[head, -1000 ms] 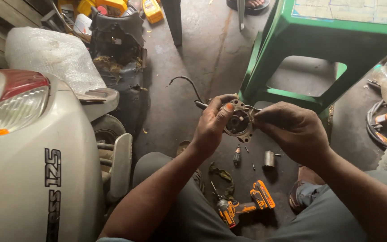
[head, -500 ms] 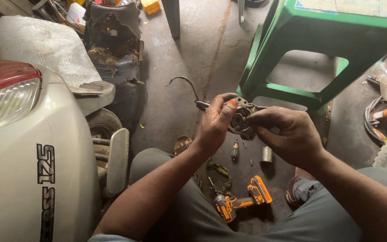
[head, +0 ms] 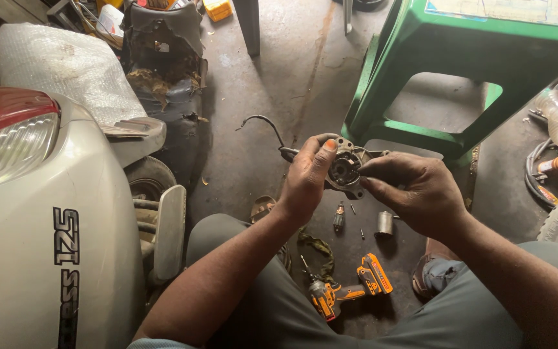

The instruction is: Repairing or assembling a motorcycle starter motor component.

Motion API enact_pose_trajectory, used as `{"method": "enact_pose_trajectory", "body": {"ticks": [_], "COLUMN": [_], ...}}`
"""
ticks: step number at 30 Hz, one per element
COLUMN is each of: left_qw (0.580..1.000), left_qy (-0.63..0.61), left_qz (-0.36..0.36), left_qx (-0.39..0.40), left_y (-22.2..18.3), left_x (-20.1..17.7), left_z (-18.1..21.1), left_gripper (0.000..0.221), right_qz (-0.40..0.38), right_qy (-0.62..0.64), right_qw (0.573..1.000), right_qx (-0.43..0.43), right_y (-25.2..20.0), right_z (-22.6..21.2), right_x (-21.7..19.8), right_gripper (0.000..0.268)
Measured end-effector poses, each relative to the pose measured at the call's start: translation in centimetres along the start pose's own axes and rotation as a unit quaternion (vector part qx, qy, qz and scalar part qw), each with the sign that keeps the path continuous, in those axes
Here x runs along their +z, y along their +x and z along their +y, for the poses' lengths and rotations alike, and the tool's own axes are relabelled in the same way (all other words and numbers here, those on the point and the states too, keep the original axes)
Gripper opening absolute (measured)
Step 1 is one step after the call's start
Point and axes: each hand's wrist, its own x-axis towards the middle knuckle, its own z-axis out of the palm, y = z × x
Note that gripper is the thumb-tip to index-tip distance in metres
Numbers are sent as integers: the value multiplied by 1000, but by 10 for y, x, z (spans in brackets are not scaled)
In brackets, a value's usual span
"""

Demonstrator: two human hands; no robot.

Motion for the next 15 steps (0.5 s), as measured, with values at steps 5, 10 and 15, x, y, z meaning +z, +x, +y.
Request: {"method": "enact_pose_trajectory", "body": {"ticks": [5, 10, 15], "left_qw": [999, 996, 991], "left_qy": [36, 74, 117], "left_qz": [6, 6, 23], "left_qx": [23, 50, 59], "left_y": [1, 0, -2], "left_x": [-1, 4, 6], "left_z": [-8, -11, -8], "left_gripper": [48, 50, 53], "right_qz": [43, 78, 57], "right_qy": [-127, -284, -349], "right_qw": [990, 954, 935], "right_qx": [-32, -52, -41], "right_y": [2, 4, 8], "right_z": [-10, -16, -16], "right_x": [5, 9, 8], "right_gripper": [17, 21, 20]}}
